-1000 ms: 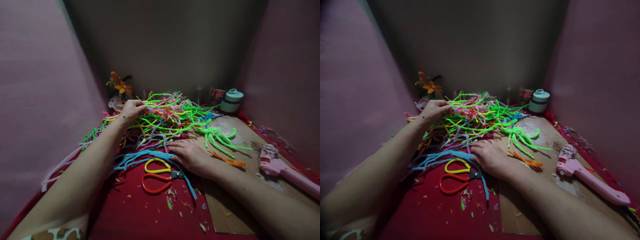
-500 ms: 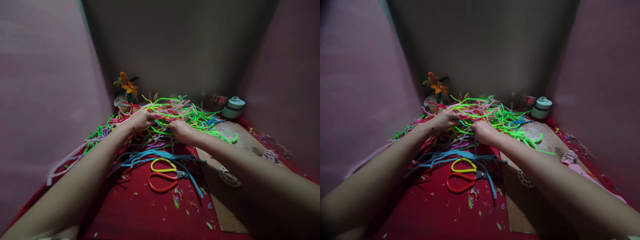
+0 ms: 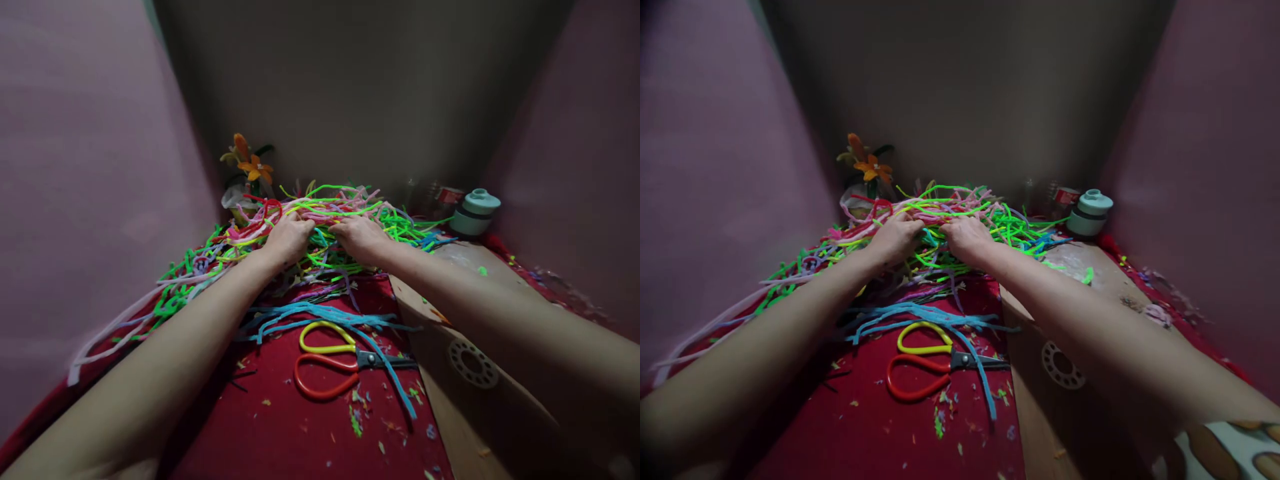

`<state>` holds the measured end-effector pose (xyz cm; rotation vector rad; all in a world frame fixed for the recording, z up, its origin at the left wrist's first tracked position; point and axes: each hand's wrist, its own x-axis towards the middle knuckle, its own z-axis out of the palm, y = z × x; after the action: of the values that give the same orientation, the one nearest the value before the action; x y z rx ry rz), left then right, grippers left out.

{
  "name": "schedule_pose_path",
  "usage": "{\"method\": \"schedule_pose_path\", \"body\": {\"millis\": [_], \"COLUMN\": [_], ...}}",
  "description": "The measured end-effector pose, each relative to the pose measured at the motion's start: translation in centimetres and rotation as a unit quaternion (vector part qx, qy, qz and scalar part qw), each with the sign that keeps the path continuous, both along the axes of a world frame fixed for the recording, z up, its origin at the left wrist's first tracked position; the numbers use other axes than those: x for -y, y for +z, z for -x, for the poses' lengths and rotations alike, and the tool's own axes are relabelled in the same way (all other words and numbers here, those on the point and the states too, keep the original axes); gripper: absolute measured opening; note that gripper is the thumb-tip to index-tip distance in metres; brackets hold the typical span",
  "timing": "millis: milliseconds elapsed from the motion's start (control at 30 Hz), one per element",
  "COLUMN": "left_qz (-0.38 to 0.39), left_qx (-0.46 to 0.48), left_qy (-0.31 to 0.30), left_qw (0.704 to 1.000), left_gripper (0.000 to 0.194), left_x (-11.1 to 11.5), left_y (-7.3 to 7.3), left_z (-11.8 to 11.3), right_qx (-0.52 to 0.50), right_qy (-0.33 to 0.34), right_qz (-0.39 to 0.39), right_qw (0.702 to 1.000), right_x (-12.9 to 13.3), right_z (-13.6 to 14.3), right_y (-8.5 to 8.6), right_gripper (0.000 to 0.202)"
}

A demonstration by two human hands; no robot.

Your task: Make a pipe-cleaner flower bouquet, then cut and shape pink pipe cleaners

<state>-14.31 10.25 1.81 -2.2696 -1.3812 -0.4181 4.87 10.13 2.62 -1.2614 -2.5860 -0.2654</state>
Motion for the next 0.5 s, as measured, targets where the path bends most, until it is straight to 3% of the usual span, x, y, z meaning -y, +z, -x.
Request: {"method": "schedule_pose_path", "body": {"millis": [200,500], "left_qz": [0.042,0.019], "left_qx": [-0.01,-0.058], "left_qy": [-0.043,0.025], "left_qw": [0.998,0.998], "left_gripper": [0.019,0.02], "left_x": [-0.6,-0.1], "left_y": [-0.5,-0.9], "left_z": [0.3,-0.7], "right_qx": [0.027,0.065], "right_qy": [0.05,0.035], "right_qz": [-0.041,-0.069], "right_qw": [0.998,0.995], "right_x": [0.3,0.1], "right_z": [0.0,0.1], "right_y": [-0.4,-0.8], "right_gripper": [0.028,0.033]}}
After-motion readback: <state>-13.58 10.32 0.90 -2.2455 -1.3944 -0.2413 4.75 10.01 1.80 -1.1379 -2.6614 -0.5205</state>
